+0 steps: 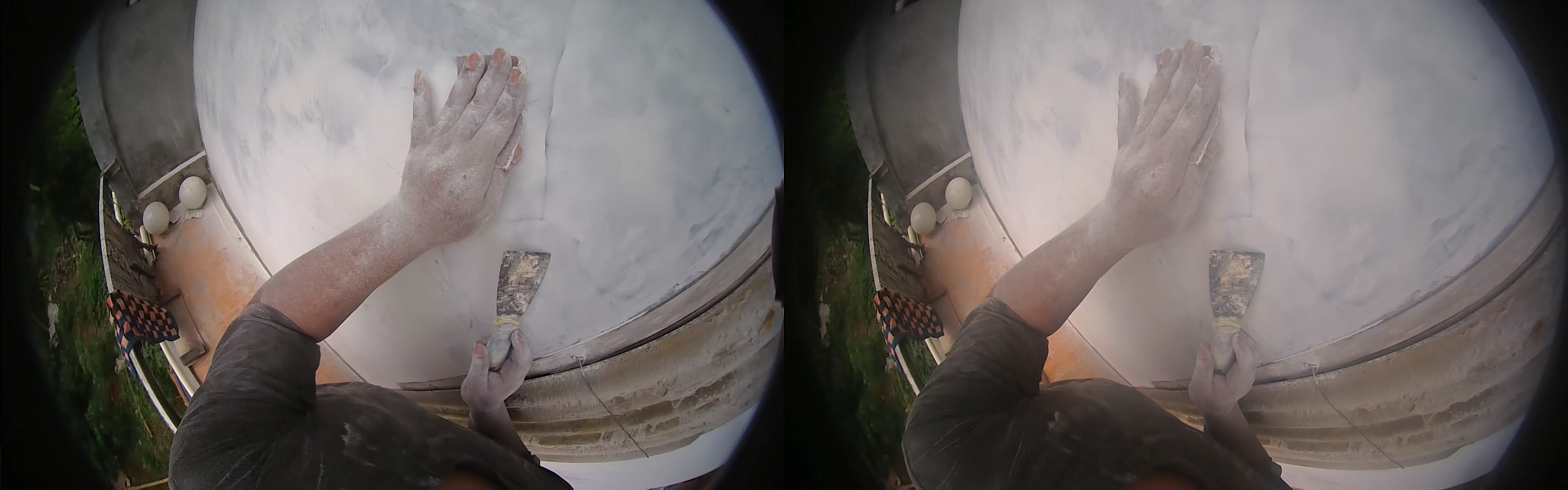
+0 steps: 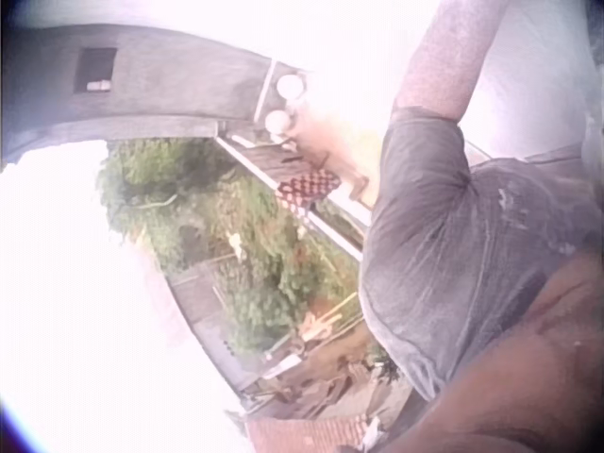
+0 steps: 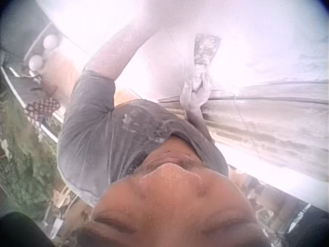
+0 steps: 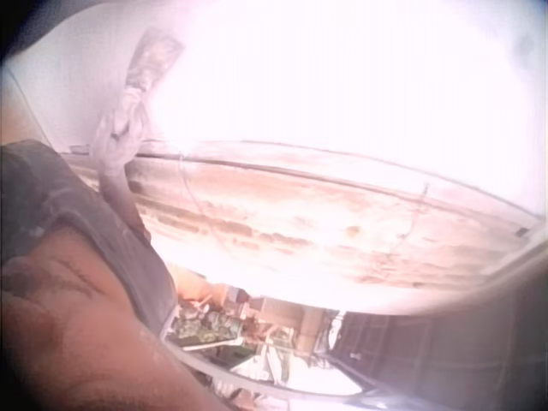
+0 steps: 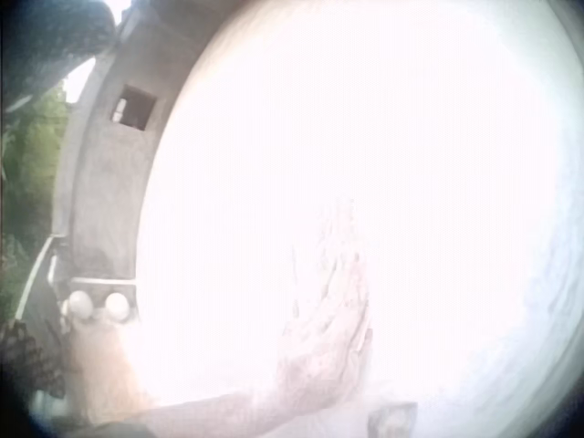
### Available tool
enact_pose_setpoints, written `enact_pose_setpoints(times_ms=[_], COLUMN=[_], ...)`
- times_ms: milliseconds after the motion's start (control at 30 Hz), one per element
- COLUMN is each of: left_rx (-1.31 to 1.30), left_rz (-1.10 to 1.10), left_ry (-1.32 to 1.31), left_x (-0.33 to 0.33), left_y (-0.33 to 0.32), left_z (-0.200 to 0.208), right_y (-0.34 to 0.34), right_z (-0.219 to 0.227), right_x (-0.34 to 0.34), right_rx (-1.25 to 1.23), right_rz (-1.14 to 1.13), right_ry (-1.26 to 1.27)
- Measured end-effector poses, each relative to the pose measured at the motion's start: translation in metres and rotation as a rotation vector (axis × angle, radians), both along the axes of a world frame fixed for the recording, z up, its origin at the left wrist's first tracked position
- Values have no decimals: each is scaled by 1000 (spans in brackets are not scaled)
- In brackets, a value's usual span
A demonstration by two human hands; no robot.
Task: The person smooths a white wall surface using a sanding block in one hand and a putty knife in the other. They repeatedly rub the wall and scrape along the edges to even out the surface.
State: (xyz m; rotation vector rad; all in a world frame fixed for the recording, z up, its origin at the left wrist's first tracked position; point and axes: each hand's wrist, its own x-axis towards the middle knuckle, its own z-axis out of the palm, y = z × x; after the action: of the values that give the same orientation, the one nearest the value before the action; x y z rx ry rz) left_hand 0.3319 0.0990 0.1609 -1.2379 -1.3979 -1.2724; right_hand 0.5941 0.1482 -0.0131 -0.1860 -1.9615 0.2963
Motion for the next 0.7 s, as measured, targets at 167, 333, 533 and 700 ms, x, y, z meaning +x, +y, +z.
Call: enact_pose_setpoints(times_ms=[167,333,533,700], left_rx=[-259,-17,-316,-40], left_rz=[-19,38,-48,-7], left_ry=[37,61,38,104], left_x=[21,-14,40,-1], left_y=[-12,-2,-13,1], left_z=[-62,22,-73,34], right_y=[2,3,0,3], right_z=[-3,-2,-2,-7], right_x=[1,1,1,2], right_rx=[3,61,68,17], right_rz=[-1,-28,-103,-10], right_ry=[14,-27,30,-7])
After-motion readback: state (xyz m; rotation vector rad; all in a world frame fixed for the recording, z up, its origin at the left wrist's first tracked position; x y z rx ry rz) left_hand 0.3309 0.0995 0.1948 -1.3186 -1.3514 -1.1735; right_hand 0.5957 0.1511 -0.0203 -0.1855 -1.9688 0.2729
